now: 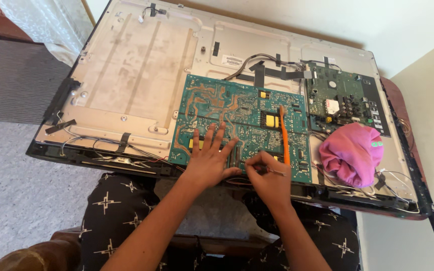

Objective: The person cleans a green circuit board using a small brush and a screwdriver. They brush away dust and debris from various components and use the screwdriver to scrape or adjust small areas on the board.

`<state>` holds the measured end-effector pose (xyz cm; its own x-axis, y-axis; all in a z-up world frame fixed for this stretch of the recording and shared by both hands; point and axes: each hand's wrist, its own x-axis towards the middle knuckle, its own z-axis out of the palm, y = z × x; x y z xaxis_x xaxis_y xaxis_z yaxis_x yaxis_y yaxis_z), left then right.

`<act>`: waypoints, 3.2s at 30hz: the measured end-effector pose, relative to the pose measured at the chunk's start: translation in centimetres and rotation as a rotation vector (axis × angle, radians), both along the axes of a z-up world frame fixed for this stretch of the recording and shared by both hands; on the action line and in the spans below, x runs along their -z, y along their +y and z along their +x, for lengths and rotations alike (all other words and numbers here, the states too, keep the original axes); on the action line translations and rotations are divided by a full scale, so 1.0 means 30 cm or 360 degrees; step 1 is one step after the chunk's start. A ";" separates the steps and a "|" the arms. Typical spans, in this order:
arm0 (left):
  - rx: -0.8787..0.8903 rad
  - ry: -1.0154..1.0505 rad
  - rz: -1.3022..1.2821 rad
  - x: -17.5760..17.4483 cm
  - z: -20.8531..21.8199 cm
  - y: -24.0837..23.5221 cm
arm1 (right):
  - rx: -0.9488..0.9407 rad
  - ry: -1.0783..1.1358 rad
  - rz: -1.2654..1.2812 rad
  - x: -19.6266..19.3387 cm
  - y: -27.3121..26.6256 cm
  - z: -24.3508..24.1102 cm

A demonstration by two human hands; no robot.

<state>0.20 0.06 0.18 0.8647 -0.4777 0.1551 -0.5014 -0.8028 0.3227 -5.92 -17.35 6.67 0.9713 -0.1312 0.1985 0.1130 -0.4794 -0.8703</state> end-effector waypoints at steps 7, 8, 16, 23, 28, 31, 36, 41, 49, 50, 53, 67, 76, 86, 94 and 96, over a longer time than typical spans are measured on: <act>-0.0001 -0.0067 -0.0004 0.006 -0.008 0.001 | 0.0014 -0.0057 -0.0342 -0.034 0.012 -0.012; 0.0000 -0.0074 -0.0010 0.005 -0.011 0.002 | 0.0001 -0.0114 -0.0383 -0.039 0.017 -0.003; -0.0008 -0.0011 0.0043 0.010 0.003 -0.004 | -0.0157 -0.0078 -0.0673 -0.075 0.010 -0.040; -0.0004 0.0003 0.0059 0.008 0.000 -0.004 | -0.0118 -0.0072 -0.0695 -0.070 0.004 -0.024; -0.0004 -0.0026 0.0048 0.011 -0.002 -0.004 | -0.0159 -0.0148 -0.0562 -0.056 -0.001 -0.032; -0.0004 -0.0003 0.0042 0.011 0.001 -0.005 | -0.0074 -0.0090 -0.0532 -0.029 0.004 -0.011; -0.0007 0.0034 0.0049 0.006 -0.001 0.000 | -0.0006 0.0096 0.0121 0.001 -0.031 0.019; -0.0012 0.0017 0.0027 0.000 0.000 -0.006 | -0.0008 0.0079 0.0138 0.019 -0.052 0.012; -0.0004 0.0175 0.0147 -0.020 0.009 -0.006 | 0.0051 0.0101 0.0076 0.006 -0.069 0.036; -0.0006 0.0157 0.0147 -0.020 0.008 -0.006 | 0.0022 0.0116 0.0052 0.002 -0.073 0.029; 0.0001 0.0134 0.0140 -0.016 0.005 -0.005 | -0.0007 0.0100 -0.0112 -0.001 -0.070 0.022; -0.0005 0.0130 0.0139 -0.026 0.003 -0.002 | -0.0123 0.0038 -0.0053 0.004 -0.078 0.059; -0.0001 0.0189 0.0167 -0.033 0.003 -0.001 | -0.0132 0.0034 -0.0348 -0.025 -0.086 0.061; -0.0014 0.0170 0.0171 -0.047 -0.003 -0.003 | -0.0160 0.0049 -0.0177 0.002 -0.084 0.081; -0.0009 0.0146 0.0159 -0.031 0.001 -0.004 | -0.0184 0.0098 -0.0061 0.008 -0.061 0.082; -0.0023 0.0160 0.0198 -0.034 0.000 -0.003 | -0.0171 0.0088 -0.0024 0.006 -0.050 0.083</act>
<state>0.18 -0.03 1.19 0.8797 -0.4755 0.0076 -0.4598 -0.8465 0.2683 -3.44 -18.86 6.49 0.9891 -0.0233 0.1453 0.1164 -0.4803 -0.8693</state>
